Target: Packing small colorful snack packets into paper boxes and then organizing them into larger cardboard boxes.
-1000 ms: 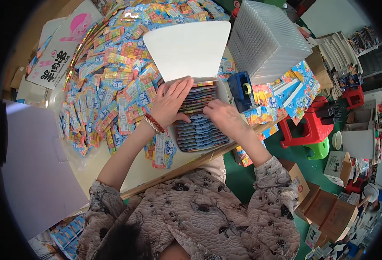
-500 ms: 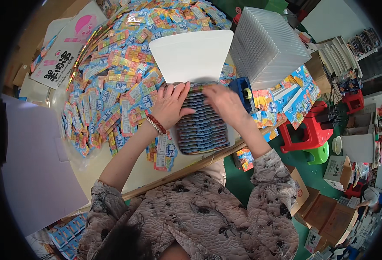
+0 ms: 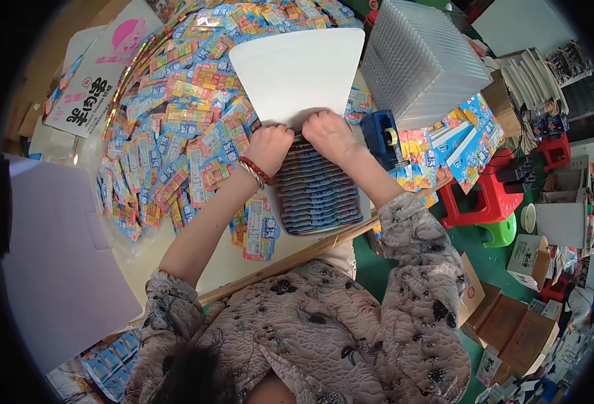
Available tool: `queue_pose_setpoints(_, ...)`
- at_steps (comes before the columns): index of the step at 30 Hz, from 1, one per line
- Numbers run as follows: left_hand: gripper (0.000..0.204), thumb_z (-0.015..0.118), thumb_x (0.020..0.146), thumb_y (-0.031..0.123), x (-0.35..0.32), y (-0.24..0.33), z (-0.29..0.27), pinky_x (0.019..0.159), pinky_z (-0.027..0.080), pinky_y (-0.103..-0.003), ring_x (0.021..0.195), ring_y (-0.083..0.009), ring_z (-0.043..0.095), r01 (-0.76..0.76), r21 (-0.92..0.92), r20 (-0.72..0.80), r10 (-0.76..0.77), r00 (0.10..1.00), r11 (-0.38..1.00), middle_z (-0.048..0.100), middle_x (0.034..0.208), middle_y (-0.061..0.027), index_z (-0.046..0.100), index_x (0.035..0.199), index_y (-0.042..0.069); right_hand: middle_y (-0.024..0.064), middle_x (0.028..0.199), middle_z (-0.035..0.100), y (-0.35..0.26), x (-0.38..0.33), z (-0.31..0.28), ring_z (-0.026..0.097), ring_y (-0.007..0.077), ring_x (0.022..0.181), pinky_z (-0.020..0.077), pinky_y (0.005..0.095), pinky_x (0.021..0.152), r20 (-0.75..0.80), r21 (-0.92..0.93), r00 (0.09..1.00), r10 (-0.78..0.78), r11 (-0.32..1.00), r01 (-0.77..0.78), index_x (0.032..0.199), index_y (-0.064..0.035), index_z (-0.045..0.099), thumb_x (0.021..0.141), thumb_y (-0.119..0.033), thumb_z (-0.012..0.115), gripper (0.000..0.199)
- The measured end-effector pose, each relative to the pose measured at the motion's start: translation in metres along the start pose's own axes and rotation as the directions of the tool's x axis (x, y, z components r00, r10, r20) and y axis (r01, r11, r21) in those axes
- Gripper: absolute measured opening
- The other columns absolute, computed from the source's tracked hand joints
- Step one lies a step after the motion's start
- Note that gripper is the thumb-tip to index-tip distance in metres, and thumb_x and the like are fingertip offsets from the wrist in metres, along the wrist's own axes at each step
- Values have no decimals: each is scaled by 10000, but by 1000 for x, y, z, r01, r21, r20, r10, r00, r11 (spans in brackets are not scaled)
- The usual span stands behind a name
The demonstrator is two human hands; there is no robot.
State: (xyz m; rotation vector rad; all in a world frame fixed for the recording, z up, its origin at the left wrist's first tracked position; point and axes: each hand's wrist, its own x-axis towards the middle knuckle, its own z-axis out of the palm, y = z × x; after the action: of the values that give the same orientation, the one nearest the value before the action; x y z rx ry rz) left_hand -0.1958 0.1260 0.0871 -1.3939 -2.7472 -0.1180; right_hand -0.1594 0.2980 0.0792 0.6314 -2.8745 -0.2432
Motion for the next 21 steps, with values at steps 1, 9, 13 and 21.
queue_pose_setpoints(1,87,567,715,-15,1,0,0,702,536,-383,873,-264,640,15,-19,29,-14,999,1000,634,889,-129,604,780,28,88,830,580,4,-3,-1,587,260,833,497,358,762,-2,-5,1000,1,1000,-1,804,-51,578,756,-87,533,75)
queue_pose_setpoints(9,463,549,806,80,-62,16,-24,718,502,-413,896,-329,620,42,-447,-537,-305,786,894,614,964,-197,471,1255,-4,133,804,622,-12,-76,-66,619,330,794,494,408,693,-225,322,809,542,825,-464,977,-26,585,828,-138,587,186)
queue_pose_setpoints(13,494,479,847,77,-88,23,12,703,487,-471,825,-413,609,141,-852,-70,-377,924,504,603,884,-266,356,1315,-26,230,738,601,-27,-106,-35,587,426,688,470,477,607,143,517,780,609,626,-584,971,7,555,857,-176,585,218)
queue_pose_setpoints(21,591,443,831,30,-174,25,-94,623,464,-499,681,-430,581,298,-793,25,-460,888,531,588,724,-261,250,1389,4,238,688,585,-75,-86,-162,595,427,688,422,473,545,138,564,846,515,662,-494,944,7,532,900,-144,526,157)
